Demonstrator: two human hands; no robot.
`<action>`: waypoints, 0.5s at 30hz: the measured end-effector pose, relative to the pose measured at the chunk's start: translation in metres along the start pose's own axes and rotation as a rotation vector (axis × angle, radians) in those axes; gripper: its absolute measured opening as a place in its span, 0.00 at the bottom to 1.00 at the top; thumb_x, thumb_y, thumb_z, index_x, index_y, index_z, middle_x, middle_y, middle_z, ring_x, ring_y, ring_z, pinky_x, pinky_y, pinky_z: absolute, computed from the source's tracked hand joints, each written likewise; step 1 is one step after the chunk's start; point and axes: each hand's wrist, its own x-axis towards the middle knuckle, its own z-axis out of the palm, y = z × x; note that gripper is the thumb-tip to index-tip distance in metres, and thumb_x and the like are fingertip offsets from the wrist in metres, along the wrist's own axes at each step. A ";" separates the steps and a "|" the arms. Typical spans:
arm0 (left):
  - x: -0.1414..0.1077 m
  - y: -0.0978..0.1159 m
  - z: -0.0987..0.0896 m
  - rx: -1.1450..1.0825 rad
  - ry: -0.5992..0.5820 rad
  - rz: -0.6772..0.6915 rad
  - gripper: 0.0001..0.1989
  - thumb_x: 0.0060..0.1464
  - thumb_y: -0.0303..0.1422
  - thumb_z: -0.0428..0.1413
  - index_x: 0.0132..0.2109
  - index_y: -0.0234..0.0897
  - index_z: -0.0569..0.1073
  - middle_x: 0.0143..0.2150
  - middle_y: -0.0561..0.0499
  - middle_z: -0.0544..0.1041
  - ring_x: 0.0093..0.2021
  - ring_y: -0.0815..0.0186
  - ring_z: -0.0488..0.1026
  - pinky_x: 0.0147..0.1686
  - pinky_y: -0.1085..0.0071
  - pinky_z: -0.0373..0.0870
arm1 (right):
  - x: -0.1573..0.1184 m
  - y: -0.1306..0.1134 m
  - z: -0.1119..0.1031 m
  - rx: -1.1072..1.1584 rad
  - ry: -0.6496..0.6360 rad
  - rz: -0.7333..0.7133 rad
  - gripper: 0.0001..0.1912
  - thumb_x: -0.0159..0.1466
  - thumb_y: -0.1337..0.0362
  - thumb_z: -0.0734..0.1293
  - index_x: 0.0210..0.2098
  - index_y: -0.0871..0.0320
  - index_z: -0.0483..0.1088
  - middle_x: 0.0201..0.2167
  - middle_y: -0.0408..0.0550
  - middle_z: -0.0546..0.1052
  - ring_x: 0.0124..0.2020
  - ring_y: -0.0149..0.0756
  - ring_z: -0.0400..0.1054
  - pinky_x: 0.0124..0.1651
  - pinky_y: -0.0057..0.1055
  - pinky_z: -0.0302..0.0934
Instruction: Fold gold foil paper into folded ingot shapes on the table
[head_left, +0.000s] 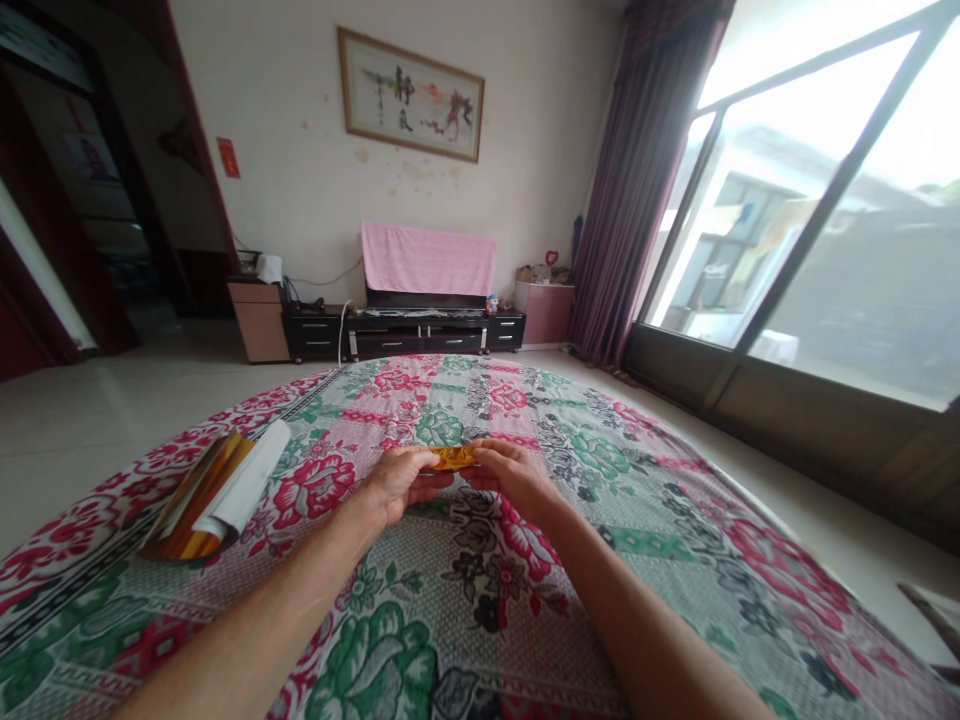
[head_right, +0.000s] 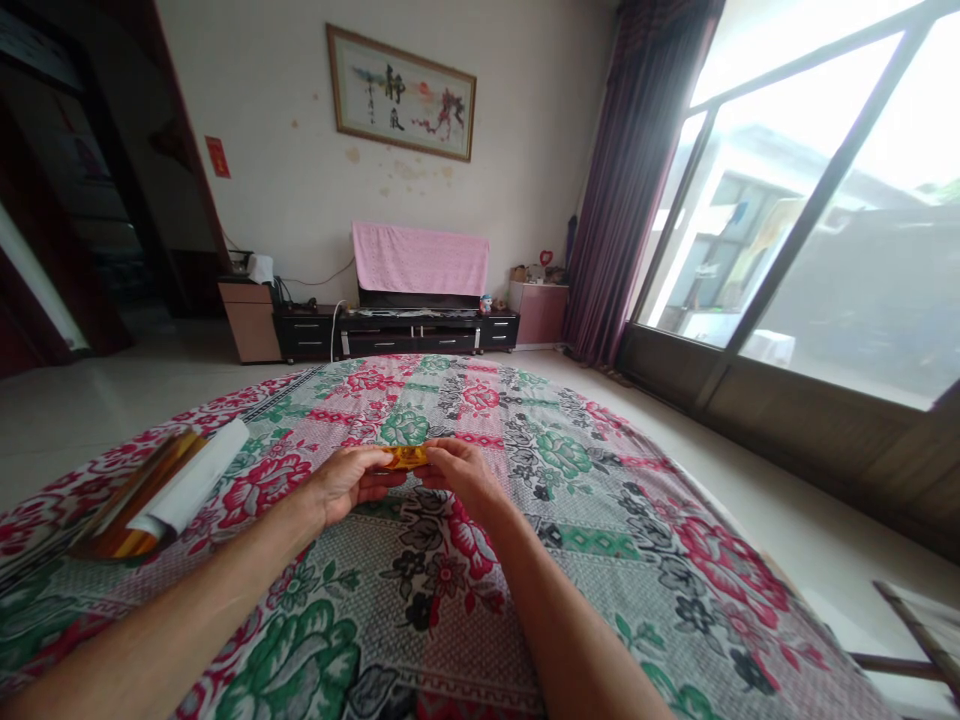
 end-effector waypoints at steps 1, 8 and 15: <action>0.000 0.000 0.000 0.011 0.006 0.003 0.15 0.39 0.30 0.60 0.38 0.32 0.72 0.31 0.47 0.78 0.28 0.64 0.77 0.20 0.77 0.66 | 0.000 -0.001 0.001 -0.015 0.010 0.003 0.09 0.56 0.64 0.65 0.36 0.59 0.70 0.31 0.47 0.76 0.30 0.29 0.72 0.32 0.24 0.66; -0.005 0.002 0.002 0.148 0.027 0.015 0.14 0.39 0.24 0.57 0.39 0.32 0.72 0.30 0.48 0.78 0.26 0.66 0.75 0.20 0.78 0.66 | -0.003 -0.004 0.003 -0.136 0.028 0.050 0.11 0.52 0.72 0.62 0.34 0.60 0.73 0.31 0.47 0.77 0.29 0.30 0.72 0.30 0.24 0.66; -0.006 0.002 0.003 0.194 0.017 -0.005 0.15 0.39 0.23 0.57 0.39 0.33 0.73 0.31 0.48 0.78 0.26 0.67 0.75 0.19 0.79 0.66 | -0.004 -0.006 0.004 -0.157 0.022 0.079 0.13 0.50 0.75 0.61 0.32 0.60 0.73 0.29 0.45 0.77 0.27 0.30 0.72 0.30 0.25 0.67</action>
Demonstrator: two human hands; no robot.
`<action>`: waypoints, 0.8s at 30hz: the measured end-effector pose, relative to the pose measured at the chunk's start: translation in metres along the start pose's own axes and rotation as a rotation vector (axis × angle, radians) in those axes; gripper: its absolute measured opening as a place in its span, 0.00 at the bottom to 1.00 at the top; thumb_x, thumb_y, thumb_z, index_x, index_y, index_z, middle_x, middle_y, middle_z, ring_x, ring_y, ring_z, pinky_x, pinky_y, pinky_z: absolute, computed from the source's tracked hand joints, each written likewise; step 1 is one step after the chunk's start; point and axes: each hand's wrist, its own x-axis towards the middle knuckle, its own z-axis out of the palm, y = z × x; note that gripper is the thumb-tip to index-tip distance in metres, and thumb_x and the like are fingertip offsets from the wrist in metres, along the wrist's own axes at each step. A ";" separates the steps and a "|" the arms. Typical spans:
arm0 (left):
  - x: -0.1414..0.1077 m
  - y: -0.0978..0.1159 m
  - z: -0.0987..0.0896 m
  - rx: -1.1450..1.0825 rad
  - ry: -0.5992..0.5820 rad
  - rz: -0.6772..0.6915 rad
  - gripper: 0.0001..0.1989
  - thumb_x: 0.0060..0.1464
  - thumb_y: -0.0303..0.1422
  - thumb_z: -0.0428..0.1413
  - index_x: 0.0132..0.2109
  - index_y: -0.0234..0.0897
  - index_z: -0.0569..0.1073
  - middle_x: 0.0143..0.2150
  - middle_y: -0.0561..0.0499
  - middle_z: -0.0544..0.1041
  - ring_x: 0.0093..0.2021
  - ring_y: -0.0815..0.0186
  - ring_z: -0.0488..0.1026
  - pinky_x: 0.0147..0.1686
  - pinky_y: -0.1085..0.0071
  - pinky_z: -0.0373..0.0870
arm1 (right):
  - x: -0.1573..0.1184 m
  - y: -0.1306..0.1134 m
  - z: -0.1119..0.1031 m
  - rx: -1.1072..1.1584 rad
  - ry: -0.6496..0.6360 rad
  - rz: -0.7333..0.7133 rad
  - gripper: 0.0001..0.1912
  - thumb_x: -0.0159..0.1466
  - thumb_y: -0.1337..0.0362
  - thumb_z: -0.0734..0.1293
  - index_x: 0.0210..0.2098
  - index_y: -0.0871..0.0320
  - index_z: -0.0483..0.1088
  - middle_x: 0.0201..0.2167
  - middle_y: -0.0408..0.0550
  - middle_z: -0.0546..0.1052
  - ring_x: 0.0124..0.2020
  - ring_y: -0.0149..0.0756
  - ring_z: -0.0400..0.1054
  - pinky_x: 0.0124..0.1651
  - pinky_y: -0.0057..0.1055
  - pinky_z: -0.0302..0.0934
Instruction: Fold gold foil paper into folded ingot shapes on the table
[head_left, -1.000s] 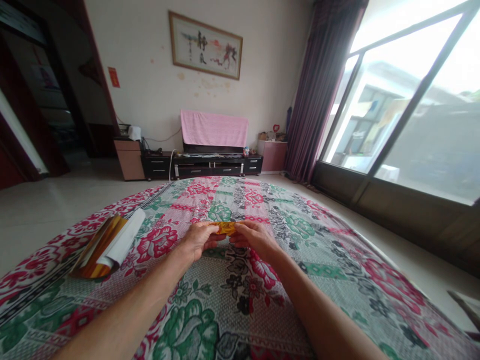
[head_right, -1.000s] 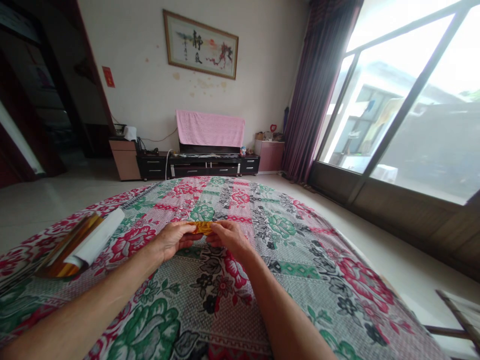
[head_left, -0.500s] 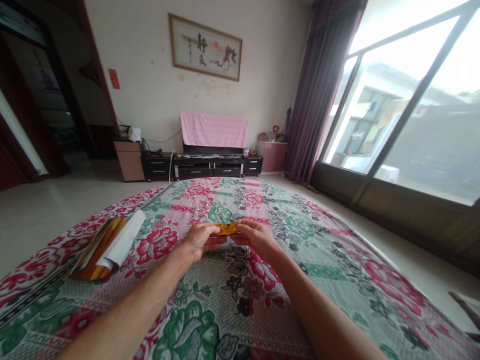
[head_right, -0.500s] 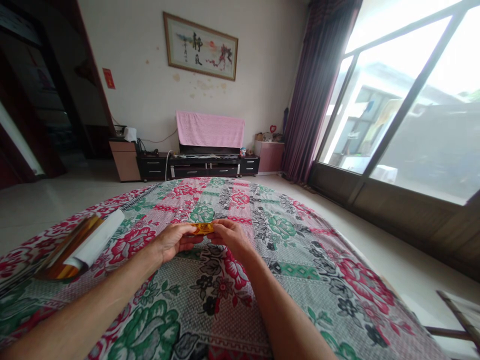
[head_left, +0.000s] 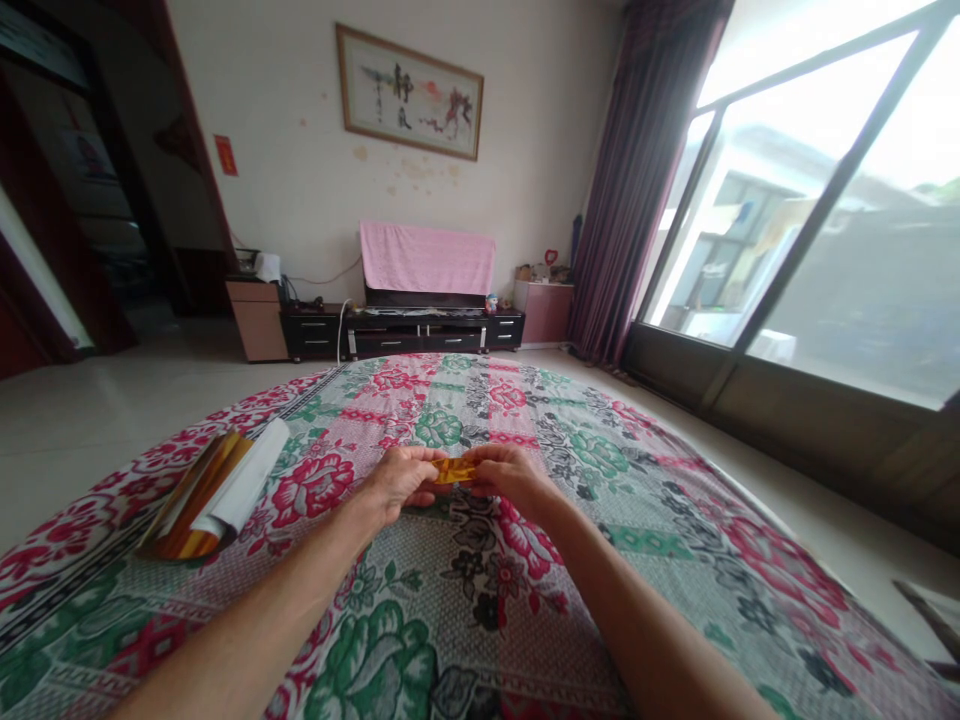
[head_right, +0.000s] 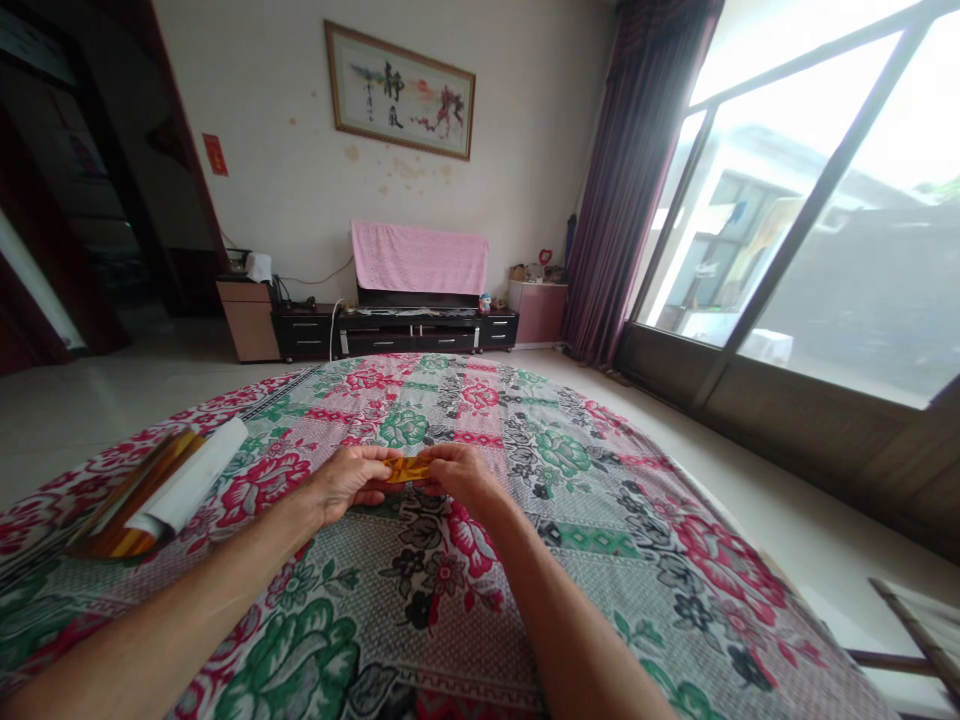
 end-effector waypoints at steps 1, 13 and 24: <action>0.000 0.000 0.000 0.003 -0.001 0.000 0.15 0.39 0.23 0.58 0.39 0.33 0.73 0.31 0.48 0.78 0.26 0.67 0.75 0.19 0.79 0.66 | 0.000 0.000 0.000 -0.003 -0.001 -0.004 0.12 0.50 0.75 0.61 0.31 0.60 0.73 0.30 0.46 0.77 0.27 0.29 0.72 0.30 0.25 0.67; 0.003 -0.003 0.002 0.036 0.043 0.071 0.13 0.41 0.24 0.56 0.38 0.30 0.75 0.28 0.47 0.79 0.30 0.63 0.76 0.22 0.77 0.66 | 0.001 0.000 -0.001 0.018 -0.032 -0.010 0.10 0.53 0.74 0.62 0.31 0.60 0.74 0.30 0.47 0.77 0.27 0.28 0.72 0.29 0.23 0.67; -0.001 -0.002 0.007 0.089 0.094 0.113 0.11 0.41 0.26 0.56 0.36 0.31 0.76 0.26 0.49 0.78 0.31 0.62 0.77 0.21 0.77 0.65 | -0.001 -0.004 0.002 -0.028 0.021 -0.005 0.08 0.54 0.75 0.64 0.31 0.62 0.74 0.26 0.45 0.77 0.23 0.25 0.70 0.28 0.22 0.67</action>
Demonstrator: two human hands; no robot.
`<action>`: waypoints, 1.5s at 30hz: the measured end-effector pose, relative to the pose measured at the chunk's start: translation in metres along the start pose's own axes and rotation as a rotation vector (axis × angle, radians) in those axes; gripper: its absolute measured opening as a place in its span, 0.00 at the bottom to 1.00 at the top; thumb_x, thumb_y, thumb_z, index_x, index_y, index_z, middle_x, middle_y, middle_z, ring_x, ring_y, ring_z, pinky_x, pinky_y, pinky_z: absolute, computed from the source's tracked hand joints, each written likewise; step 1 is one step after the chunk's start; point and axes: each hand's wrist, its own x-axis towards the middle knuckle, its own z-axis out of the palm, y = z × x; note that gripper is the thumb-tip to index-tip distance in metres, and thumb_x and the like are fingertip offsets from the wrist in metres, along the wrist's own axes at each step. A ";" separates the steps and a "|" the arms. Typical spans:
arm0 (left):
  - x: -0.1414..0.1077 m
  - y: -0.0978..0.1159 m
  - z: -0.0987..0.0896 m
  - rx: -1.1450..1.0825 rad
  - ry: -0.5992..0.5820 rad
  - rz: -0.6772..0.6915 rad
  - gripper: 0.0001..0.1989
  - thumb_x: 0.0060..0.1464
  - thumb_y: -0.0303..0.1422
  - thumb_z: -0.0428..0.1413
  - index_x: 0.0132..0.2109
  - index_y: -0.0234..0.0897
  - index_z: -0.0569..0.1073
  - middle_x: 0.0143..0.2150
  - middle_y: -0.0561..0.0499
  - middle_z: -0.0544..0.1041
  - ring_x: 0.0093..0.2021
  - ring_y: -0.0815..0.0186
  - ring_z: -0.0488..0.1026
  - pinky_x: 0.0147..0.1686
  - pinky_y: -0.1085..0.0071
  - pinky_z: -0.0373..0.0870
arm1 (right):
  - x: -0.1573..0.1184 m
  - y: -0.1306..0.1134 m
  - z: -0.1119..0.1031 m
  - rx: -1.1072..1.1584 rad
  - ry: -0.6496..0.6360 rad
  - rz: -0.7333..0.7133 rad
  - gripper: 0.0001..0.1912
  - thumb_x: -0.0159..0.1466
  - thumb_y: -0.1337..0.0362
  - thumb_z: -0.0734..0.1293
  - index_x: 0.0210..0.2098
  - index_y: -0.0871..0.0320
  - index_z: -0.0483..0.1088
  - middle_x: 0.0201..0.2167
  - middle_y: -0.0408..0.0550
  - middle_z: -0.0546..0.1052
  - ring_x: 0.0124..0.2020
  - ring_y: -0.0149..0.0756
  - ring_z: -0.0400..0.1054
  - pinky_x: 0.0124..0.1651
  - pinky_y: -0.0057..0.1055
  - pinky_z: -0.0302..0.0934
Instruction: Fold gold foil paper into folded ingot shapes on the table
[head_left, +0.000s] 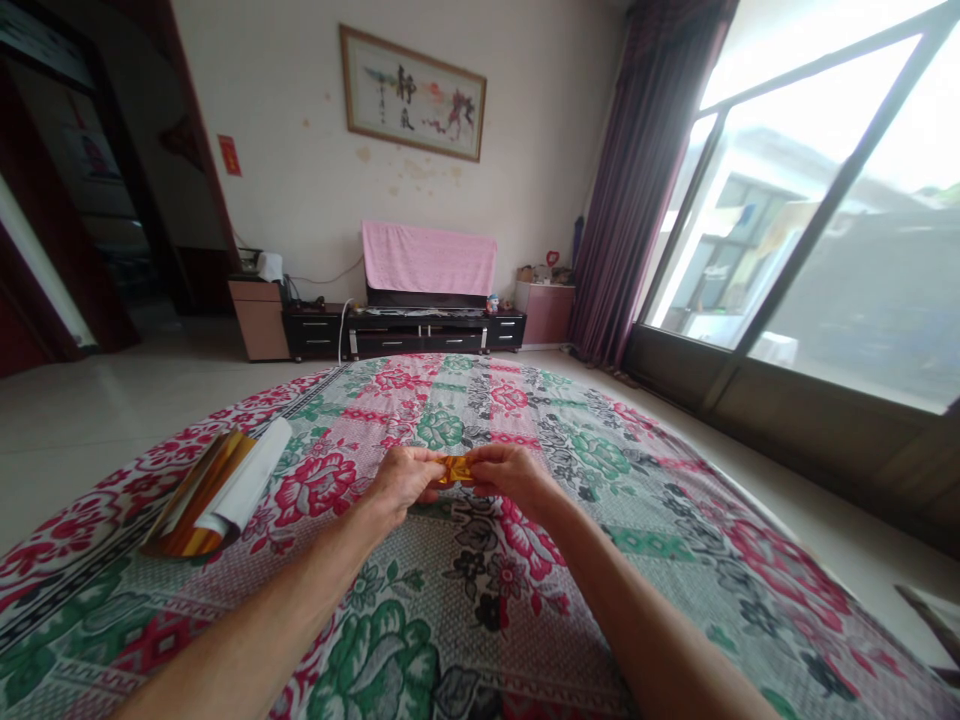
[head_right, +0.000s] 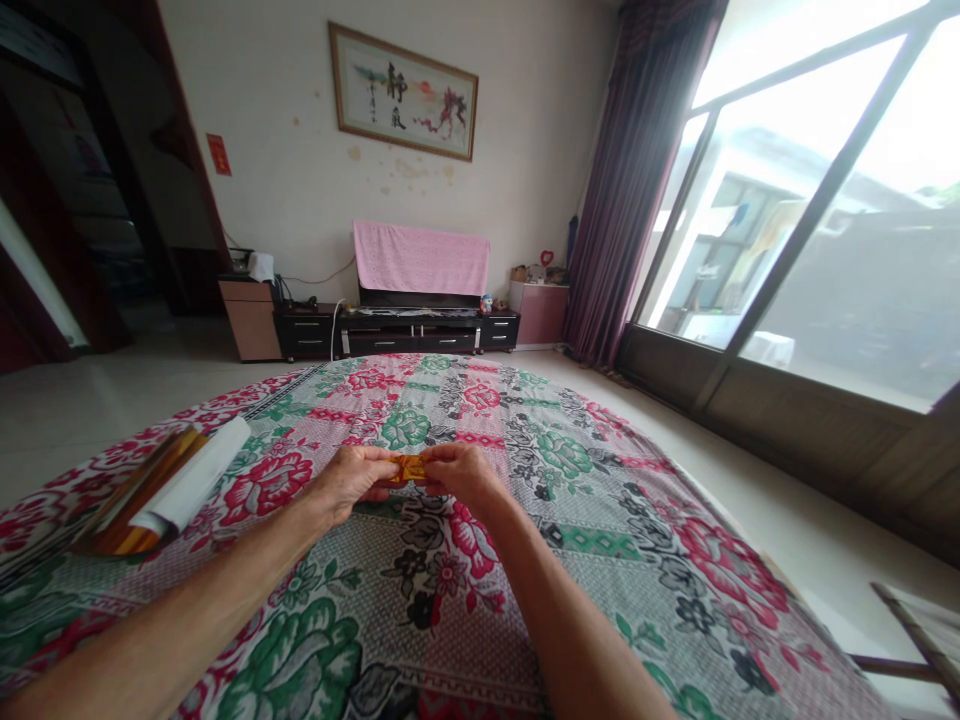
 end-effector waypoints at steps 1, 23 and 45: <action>0.000 0.000 0.000 0.002 -0.004 0.005 0.11 0.41 0.26 0.57 0.36 0.31 0.76 0.26 0.49 0.78 0.31 0.63 0.77 0.21 0.77 0.65 | 0.000 0.000 0.000 -0.006 0.005 0.002 0.08 0.54 0.75 0.64 0.31 0.62 0.74 0.26 0.44 0.77 0.23 0.25 0.69 0.28 0.22 0.67; 0.000 -0.002 0.002 0.095 0.027 0.050 0.12 0.44 0.28 0.55 0.38 0.29 0.76 0.28 0.47 0.79 0.31 0.63 0.77 0.19 0.79 0.64 | 0.002 0.001 0.004 0.031 0.088 0.055 0.07 0.54 0.77 0.65 0.29 0.63 0.72 0.23 0.43 0.76 0.21 0.24 0.70 0.25 0.18 0.65; 0.001 -0.004 0.003 0.132 0.019 0.028 0.11 0.40 0.26 0.57 0.35 0.30 0.76 0.29 0.47 0.78 0.30 0.65 0.75 0.19 0.79 0.66 | 0.003 0.001 0.003 -0.139 0.084 0.070 0.09 0.53 0.76 0.63 0.28 0.61 0.74 0.18 0.40 0.73 0.17 0.21 0.63 0.23 0.19 0.61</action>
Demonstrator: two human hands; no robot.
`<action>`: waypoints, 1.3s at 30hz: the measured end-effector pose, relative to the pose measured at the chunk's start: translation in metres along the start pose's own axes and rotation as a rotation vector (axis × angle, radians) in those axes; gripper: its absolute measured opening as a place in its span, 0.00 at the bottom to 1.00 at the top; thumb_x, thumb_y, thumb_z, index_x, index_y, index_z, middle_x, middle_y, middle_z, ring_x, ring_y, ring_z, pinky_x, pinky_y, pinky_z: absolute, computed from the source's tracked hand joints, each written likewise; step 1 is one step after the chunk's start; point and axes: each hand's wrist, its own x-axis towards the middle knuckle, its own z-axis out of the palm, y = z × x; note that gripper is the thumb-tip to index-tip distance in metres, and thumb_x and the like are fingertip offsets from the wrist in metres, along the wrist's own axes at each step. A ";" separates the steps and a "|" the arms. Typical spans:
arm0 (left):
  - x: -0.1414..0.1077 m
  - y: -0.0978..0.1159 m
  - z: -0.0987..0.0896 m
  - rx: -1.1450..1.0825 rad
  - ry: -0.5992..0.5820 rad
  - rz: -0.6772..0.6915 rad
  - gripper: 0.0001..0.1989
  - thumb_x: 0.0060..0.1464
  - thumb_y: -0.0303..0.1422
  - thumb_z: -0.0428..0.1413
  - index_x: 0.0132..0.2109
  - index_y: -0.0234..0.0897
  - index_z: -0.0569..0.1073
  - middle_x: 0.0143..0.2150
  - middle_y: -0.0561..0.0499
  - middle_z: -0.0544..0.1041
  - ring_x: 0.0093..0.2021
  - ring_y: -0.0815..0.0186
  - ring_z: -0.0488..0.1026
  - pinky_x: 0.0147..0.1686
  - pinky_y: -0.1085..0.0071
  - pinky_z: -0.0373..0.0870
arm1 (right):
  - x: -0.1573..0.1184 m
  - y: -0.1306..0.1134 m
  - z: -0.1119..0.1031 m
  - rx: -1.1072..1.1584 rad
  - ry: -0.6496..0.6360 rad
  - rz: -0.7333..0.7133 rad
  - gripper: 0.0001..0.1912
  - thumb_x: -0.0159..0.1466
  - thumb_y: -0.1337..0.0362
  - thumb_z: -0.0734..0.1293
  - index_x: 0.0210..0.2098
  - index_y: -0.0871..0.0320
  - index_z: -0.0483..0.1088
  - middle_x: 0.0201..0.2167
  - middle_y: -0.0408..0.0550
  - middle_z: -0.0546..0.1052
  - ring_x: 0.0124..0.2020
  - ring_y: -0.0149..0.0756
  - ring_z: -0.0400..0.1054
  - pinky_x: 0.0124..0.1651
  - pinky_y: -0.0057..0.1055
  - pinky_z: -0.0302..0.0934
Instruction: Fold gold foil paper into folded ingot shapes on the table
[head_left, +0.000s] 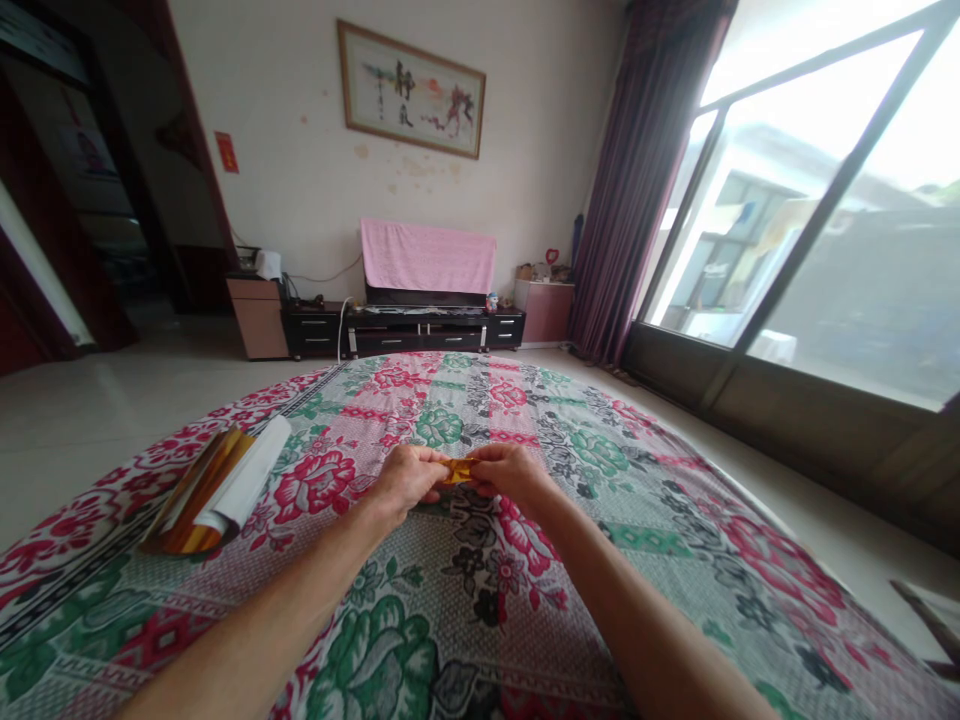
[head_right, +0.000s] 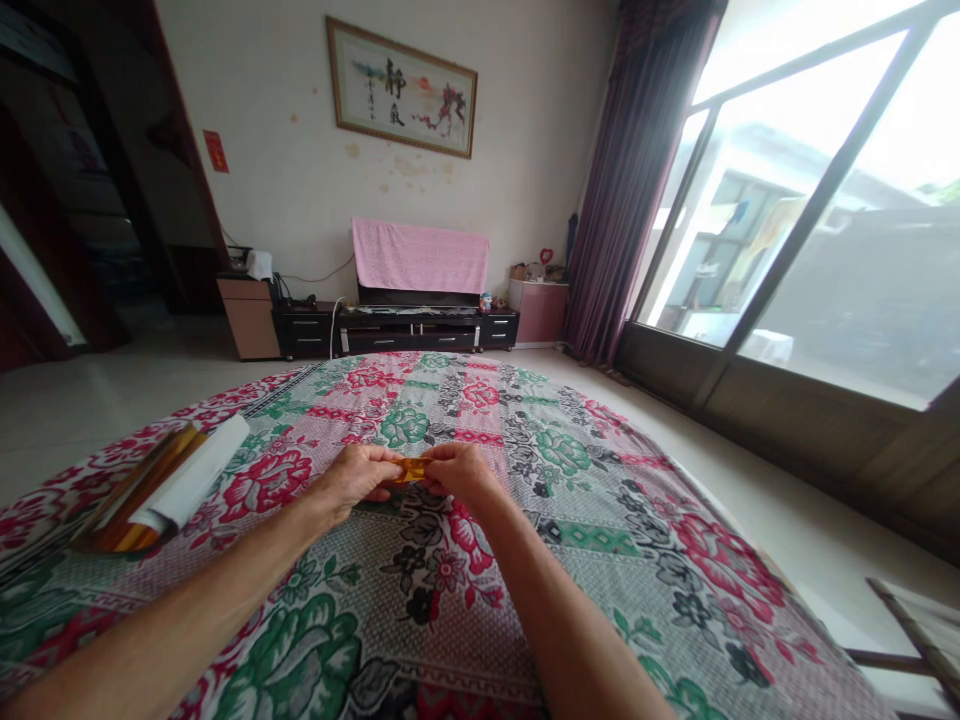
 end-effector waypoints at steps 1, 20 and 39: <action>0.000 0.000 0.000 -0.005 0.005 -0.003 0.10 0.40 0.26 0.57 0.34 0.30 0.76 0.29 0.47 0.78 0.30 0.65 0.75 0.19 0.79 0.66 | 0.000 0.000 0.000 -0.002 0.006 0.001 0.09 0.53 0.76 0.63 0.28 0.61 0.75 0.18 0.40 0.73 0.17 0.22 0.63 0.23 0.19 0.61; -0.003 0.001 0.002 0.044 0.016 0.051 0.13 0.44 0.28 0.56 0.38 0.29 0.77 0.30 0.46 0.79 0.31 0.64 0.77 0.20 0.79 0.65 | 0.006 0.006 -0.002 0.059 -0.021 -0.042 0.08 0.52 0.76 0.65 0.27 0.62 0.75 0.17 0.40 0.73 0.16 0.21 0.63 0.23 0.19 0.60; 0.000 0.001 -0.007 -0.004 -0.050 0.009 0.14 0.41 0.24 0.53 0.38 0.30 0.77 0.29 0.47 0.79 0.31 0.64 0.76 0.21 0.78 0.67 | -0.003 -0.004 -0.005 0.059 -0.114 0.012 0.12 0.54 0.76 0.62 0.29 0.59 0.75 0.23 0.42 0.77 0.23 0.25 0.69 0.27 0.20 0.64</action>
